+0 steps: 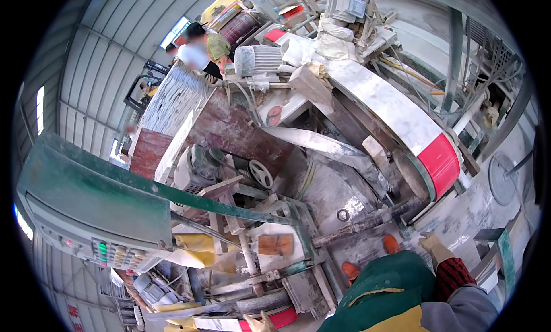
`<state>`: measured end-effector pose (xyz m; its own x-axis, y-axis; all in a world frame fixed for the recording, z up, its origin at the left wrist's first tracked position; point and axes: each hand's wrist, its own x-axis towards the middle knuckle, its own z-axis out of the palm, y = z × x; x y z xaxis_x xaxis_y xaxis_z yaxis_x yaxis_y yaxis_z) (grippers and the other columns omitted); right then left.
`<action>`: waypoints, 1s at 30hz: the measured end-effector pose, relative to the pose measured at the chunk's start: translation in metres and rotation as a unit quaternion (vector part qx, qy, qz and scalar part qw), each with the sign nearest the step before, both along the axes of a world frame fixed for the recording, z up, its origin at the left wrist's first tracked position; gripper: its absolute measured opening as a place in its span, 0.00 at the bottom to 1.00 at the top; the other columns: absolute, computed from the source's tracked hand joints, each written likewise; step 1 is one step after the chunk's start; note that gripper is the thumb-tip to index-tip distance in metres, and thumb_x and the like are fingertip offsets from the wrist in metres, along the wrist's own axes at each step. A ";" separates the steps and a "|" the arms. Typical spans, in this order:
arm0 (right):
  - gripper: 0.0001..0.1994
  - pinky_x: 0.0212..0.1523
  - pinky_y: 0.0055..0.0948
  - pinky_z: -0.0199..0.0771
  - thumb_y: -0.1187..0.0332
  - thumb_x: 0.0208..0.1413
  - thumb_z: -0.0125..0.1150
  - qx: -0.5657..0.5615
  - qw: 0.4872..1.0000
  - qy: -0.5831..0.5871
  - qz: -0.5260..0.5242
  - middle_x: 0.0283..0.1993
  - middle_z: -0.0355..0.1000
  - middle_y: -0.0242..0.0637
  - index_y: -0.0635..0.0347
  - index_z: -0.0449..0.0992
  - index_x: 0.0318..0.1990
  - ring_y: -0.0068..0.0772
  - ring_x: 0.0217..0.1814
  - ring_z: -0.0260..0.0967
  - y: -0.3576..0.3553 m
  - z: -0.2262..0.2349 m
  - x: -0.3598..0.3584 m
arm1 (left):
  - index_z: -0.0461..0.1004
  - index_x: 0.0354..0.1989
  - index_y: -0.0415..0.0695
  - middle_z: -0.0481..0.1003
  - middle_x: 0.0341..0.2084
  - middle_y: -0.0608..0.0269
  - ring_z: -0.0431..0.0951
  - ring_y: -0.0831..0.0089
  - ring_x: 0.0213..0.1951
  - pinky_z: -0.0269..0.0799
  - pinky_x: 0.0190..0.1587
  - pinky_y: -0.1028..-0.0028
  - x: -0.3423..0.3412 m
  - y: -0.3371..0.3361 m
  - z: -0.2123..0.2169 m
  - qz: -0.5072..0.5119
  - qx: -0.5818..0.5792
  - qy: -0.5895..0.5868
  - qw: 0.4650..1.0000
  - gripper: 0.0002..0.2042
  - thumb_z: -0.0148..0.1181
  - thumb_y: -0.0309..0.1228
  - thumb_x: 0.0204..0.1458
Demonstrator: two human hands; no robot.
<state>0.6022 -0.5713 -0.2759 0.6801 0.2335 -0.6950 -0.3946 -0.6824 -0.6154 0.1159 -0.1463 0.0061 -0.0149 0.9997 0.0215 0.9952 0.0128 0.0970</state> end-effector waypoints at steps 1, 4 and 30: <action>0.25 0.56 0.36 0.70 0.61 0.45 0.58 0.006 1.000 -0.003 0.002 0.54 0.71 0.54 0.59 0.75 0.53 0.49 0.55 0.71 0.001 0.002 0.002 | 0.57 0.65 0.39 0.58 0.63 0.39 0.59 0.50 0.63 0.54 0.64 0.56 0.000 0.004 0.004 0.000 0.013 0.004 1.000 0.38 0.47 0.58 0.55; 0.25 0.56 0.35 0.70 0.61 0.45 0.59 -0.006 1.000 -0.005 0.013 0.54 0.71 0.53 0.59 0.75 0.53 0.48 0.54 0.72 -0.005 0.016 0.007 | 0.58 0.65 0.45 0.57 0.63 0.37 0.56 0.43 0.64 0.52 0.64 0.51 -0.010 0.019 0.016 0.000 0.075 0.026 0.997 0.31 0.45 0.52 0.58; 0.27 0.53 0.38 0.70 0.56 0.46 0.59 -0.064 0.975 -0.110 0.184 0.50 0.73 0.56 0.57 0.74 0.54 0.50 0.51 0.72 0.066 0.191 0.039 | 0.69 0.52 0.31 0.72 0.49 0.40 0.72 0.49 0.50 0.70 0.52 0.60 -0.027 0.057 0.015 0.230 0.094 -0.018 0.969 0.26 0.54 0.45 0.57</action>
<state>0.6410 -0.5048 -0.0848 0.7023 0.4105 -0.5816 0.0229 -0.8296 -0.5579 0.0893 -0.0893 0.0213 -0.4615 0.8658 0.1934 0.8845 0.4324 0.1750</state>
